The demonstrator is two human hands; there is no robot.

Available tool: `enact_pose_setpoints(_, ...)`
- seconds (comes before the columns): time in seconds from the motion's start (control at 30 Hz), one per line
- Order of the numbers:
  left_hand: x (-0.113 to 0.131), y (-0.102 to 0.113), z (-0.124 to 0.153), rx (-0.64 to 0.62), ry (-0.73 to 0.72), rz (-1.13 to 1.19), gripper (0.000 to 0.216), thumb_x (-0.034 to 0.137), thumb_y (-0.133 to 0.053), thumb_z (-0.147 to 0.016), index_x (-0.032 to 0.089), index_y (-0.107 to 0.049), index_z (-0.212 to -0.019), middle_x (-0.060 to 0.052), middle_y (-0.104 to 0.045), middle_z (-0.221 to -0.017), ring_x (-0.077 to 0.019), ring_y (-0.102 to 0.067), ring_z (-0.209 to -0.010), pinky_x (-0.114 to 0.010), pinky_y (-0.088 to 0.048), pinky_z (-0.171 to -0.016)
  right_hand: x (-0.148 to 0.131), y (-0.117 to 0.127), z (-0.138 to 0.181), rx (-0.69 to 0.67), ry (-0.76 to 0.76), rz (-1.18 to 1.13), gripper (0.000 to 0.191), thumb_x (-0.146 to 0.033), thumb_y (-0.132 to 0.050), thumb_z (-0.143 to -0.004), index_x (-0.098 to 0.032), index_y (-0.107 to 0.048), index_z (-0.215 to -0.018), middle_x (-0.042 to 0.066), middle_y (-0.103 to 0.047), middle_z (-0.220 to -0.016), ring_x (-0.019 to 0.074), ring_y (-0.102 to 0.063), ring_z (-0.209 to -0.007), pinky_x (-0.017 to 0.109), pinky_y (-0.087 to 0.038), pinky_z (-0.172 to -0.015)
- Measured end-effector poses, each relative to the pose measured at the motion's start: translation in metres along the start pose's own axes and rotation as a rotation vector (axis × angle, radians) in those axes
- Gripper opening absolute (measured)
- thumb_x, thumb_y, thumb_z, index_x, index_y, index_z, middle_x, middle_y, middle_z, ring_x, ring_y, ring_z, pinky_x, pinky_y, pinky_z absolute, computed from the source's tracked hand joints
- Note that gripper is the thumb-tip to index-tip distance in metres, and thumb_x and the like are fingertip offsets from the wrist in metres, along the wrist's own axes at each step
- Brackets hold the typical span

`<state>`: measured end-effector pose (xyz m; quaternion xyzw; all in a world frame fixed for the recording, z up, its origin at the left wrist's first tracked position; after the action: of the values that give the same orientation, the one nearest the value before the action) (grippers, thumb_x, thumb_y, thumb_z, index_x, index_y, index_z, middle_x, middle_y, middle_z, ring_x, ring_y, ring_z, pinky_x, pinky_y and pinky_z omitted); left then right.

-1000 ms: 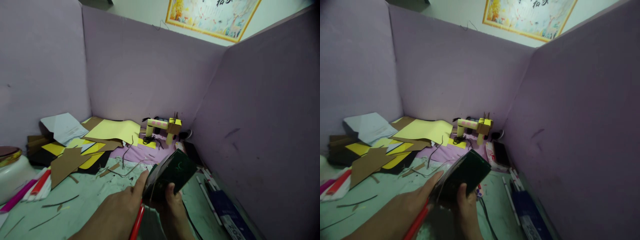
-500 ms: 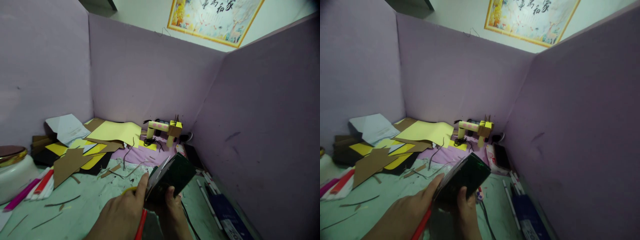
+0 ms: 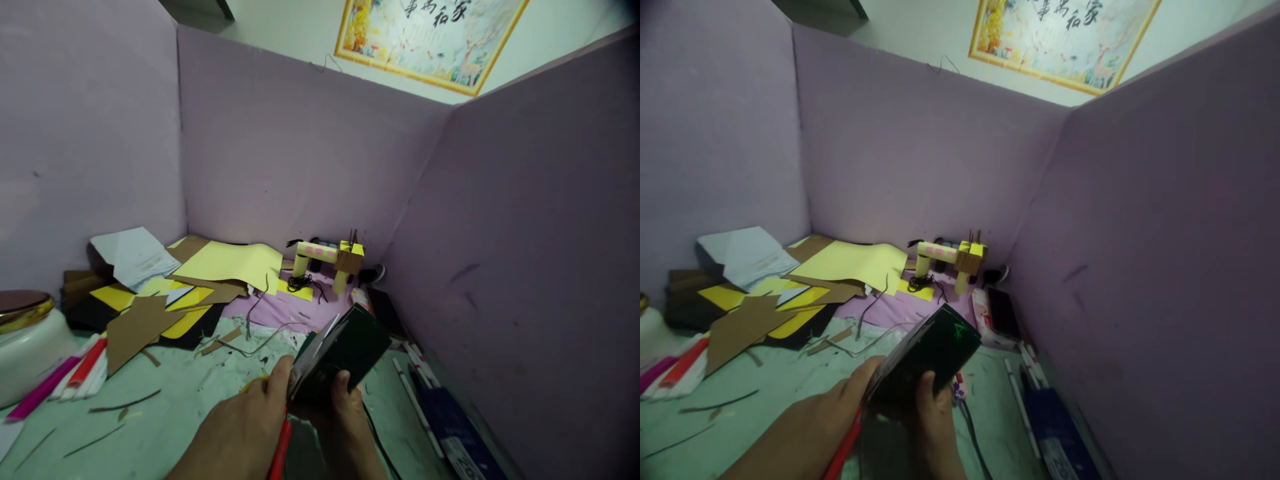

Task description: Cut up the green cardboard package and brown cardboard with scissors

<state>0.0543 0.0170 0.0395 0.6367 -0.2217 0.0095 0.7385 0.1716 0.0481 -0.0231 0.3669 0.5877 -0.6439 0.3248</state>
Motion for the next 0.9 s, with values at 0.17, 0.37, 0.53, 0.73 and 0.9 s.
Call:
enact_pose_setpoints(0.17,0.000,0.004,-0.001,-0.058,0.070,-0.015,0.070,0.010,-0.044,-0.071,0.015,-0.031,-0.140,-0.018,-0.065,-0.110,-0.0318,-0.068,-0.085,-0.042,-0.053,-0.069,-0.002,0.001,0.001,0.013,0.006,0.044,0.083,-0.066,-0.062,-0.067,-0.015,-0.041,-0.129,0.017,-0.067,-0.105,0.0297,-0.068,-0.085,0.035,-0.058,-0.058)
enact_pose_setpoints(0.37,0.004,0.005,-0.004,-0.109,0.056,-0.068,0.074,0.003,-0.043,-0.069,0.010,-0.029,-0.141,-0.019,-0.069,-0.100,-0.0350,-0.068,-0.084,-0.045,-0.053,-0.068,-0.001,0.002,0.000,0.017,0.000,0.030,0.088,-0.066,-0.063,-0.066,-0.016,-0.038,-0.133,0.017,-0.067,-0.106,0.0314,-0.068,-0.086,0.037,-0.058,-0.059)
enact_pose_setpoints(0.53,0.001,-0.001,-0.002,-0.144,0.073,-0.092,0.074,0.000,-0.036,-0.073,0.011,-0.020,-0.144,-0.020,-0.069,-0.098,-0.0341,-0.068,-0.086,-0.047,-0.053,-0.070,0.002,0.007,-0.001,0.043,-0.010,0.047,0.091,-0.066,-0.064,-0.064,-0.013,-0.037,-0.133,0.019,-0.068,-0.103,0.0324,-0.067,-0.087,0.039,-0.058,-0.062)
enact_pose_setpoints(0.73,0.004,0.005,-0.002,-0.072,0.092,-0.082,0.080,0.000,-0.041,-0.068,0.013,-0.021,-0.144,-0.017,-0.068,-0.104,-0.0303,-0.068,-0.086,-0.040,-0.053,-0.070,-0.001,0.003,-0.001,0.008,0.021,0.043,0.079,-0.066,-0.064,-0.065,-0.012,-0.051,-0.122,0.015,-0.070,-0.093,0.0310,-0.067,-0.087,0.039,-0.058,-0.062)
enact_pose_setpoints(0.9,0.003,0.019,0.000,0.049,0.063,0.004,0.057,0.013,-0.034,-0.082,0.020,-0.034,-0.139,-0.010,-0.072,-0.091,-0.0198,-0.069,-0.068,-0.027,-0.050,-0.062,-0.003,0.004,-0.005,0.003,0.032,0.064,0.073,-0.067,-0.063,-0.065,-0.012,-0.058,-0.114,0.013,-0.071,-0.087,0.0298,-0.067,-0.086,0.036,-0.058,-0.060)
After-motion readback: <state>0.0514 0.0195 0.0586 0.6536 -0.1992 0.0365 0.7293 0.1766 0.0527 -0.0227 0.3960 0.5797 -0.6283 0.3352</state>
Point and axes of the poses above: each hand's wrist, its own z-axis away from the middle knuckle, its own y-axis out of the back of the hand, x = y × z, the point moved 9 cm from there along -z, towards the middle knuckle
